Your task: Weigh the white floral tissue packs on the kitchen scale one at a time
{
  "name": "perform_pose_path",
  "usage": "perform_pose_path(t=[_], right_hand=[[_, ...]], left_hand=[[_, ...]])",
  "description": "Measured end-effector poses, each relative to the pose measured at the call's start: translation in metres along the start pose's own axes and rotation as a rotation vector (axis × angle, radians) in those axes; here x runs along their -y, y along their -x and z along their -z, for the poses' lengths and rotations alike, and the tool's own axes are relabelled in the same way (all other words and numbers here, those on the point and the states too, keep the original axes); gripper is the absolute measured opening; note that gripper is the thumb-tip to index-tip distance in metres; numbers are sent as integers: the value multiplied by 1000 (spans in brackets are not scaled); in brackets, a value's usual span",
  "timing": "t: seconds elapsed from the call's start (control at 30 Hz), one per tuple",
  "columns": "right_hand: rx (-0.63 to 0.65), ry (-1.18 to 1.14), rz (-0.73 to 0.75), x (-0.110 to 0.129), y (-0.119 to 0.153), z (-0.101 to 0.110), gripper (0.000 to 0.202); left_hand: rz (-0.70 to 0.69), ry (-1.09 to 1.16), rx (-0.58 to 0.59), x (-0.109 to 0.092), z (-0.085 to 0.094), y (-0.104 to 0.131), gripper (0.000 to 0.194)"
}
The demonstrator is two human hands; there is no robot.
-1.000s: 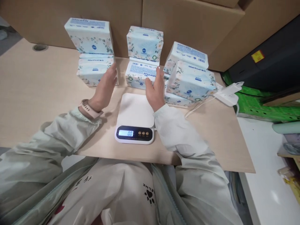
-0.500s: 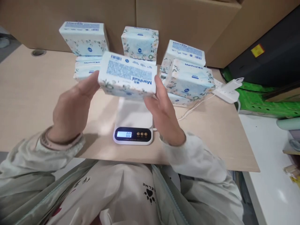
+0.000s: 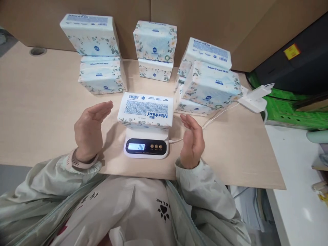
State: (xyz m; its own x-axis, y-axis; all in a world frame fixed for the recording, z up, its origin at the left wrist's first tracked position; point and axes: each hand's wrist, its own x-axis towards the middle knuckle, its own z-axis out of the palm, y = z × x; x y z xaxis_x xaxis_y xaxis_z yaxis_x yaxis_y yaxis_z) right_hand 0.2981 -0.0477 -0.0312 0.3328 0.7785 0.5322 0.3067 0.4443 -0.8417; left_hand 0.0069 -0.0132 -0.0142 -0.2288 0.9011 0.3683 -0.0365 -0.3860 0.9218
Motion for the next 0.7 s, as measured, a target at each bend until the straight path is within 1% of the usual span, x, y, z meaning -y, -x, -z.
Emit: perform_pose_path(t=[0.07, 0.13, 0.33, 0.5, 0.7], right_hand=[[-59, -6, -53, -2, -1, -1, 39], [-84, -10, -96, 0, -2, 0, 38], [-140, -17, -136, 5, -6, 2, 41], [-134, -24, -147, 4, -7, 4, 42], [-121, -21, -178, 4, -6, 6, 42]], left_hand=[[26, -1, -18, 0, 2, 0, 38], [42, -8, -18, -2, 3, 1, 37], [100, -6, -3, -3, 2, 1, 35], [90, 1, -3, -2, 2, 0, 36], [133, 6, -2, -4, 1, 1, 36]])
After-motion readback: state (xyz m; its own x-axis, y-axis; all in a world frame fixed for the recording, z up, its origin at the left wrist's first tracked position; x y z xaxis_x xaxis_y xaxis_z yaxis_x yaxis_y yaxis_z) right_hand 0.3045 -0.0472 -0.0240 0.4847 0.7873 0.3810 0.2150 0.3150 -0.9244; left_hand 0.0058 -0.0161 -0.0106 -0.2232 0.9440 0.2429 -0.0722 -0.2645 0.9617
